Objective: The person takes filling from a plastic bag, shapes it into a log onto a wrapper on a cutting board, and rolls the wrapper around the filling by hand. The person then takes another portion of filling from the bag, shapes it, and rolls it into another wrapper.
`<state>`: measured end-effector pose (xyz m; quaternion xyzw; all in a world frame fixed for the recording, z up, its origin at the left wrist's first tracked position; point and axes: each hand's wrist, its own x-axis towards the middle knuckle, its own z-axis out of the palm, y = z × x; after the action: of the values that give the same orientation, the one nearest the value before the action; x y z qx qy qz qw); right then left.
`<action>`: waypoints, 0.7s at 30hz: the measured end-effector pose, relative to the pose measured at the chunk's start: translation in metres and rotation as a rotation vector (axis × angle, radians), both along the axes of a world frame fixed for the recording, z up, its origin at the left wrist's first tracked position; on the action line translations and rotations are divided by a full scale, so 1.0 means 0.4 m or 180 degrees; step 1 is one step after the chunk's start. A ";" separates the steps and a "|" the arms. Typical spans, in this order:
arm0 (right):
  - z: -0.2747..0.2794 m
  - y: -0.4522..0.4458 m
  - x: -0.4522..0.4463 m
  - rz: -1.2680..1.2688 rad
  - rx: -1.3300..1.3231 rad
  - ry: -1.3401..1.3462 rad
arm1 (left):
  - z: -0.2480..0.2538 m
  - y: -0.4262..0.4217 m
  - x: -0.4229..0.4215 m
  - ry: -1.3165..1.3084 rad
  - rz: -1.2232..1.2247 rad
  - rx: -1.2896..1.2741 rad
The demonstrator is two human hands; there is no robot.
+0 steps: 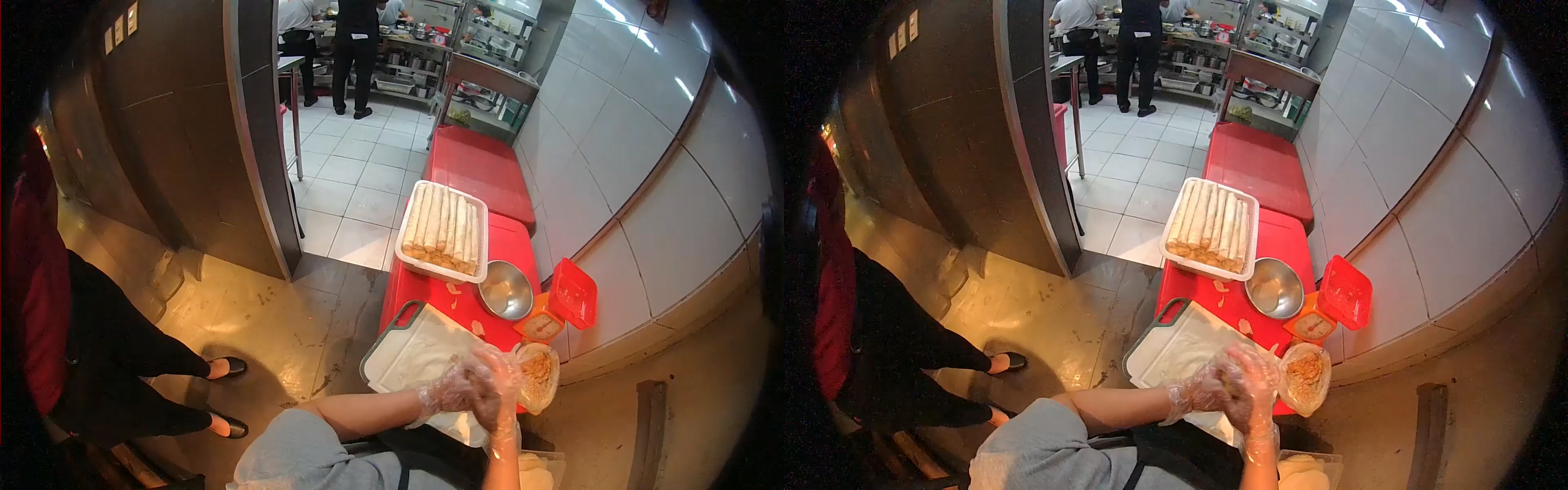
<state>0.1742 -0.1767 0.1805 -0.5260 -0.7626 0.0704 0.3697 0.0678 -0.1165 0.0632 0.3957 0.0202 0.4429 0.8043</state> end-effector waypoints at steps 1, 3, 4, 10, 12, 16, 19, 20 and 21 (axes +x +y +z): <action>0.039 0.006 -0.021 0.0206 0.0194 -0.0911 | 0.009 0.004 -0.011 0.0127 0.0306 0.0209; 0.042 0.005 -0.004 0.0148 0.0204 -0.0195 | 0.025 0.012 -0.033 0.0435 0.0950 0.0585; 0.031 -0.009 0.004 -0.0025 0.0277 0.0299 | 0.030 0.034 -0.041 -0.0216 -0.0292 -0.0817; -0.043 -0.014 -0.038 -0.0289 -0.0650 0.3371 | 0.187 0.033 -0.063 0.1272 0.0786 0.1101; -0.091 -0.011 -0.042 0.0227 -0.0959 0.3824 | 0.254 0.028 -0.066 0.1807 0.1897 0.3081; -0.073 -0.007 -0.029 -0.0795 -0.1032 0.3710 | 0.352 0.038 -0.089 0.3130 0.1668 0.3555; -0.141 -0.035 0.001 -0.0356 -0.0965 0.4570 | 0.171 0.021 -0.081 0.1640 0.1072 0.1021; -0.129 -0.038 -0.007 -0.0466 -0.0952 0.4224 | 0.216 -0.012 -0.070 0.1530 0.0335 -0.0965; -0.118 -0.020 -0.005 -0.0091 -0.0565 0.2578 | 0.232 -0.024 -0.075 0.1065 -0.0283 -0.2061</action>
<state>0.1723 -0.1845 0.1331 -0.4961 -0.5391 0.3321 0.5941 0.0379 -0.1263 0.1558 0.1881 0.2734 0.3073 0.8919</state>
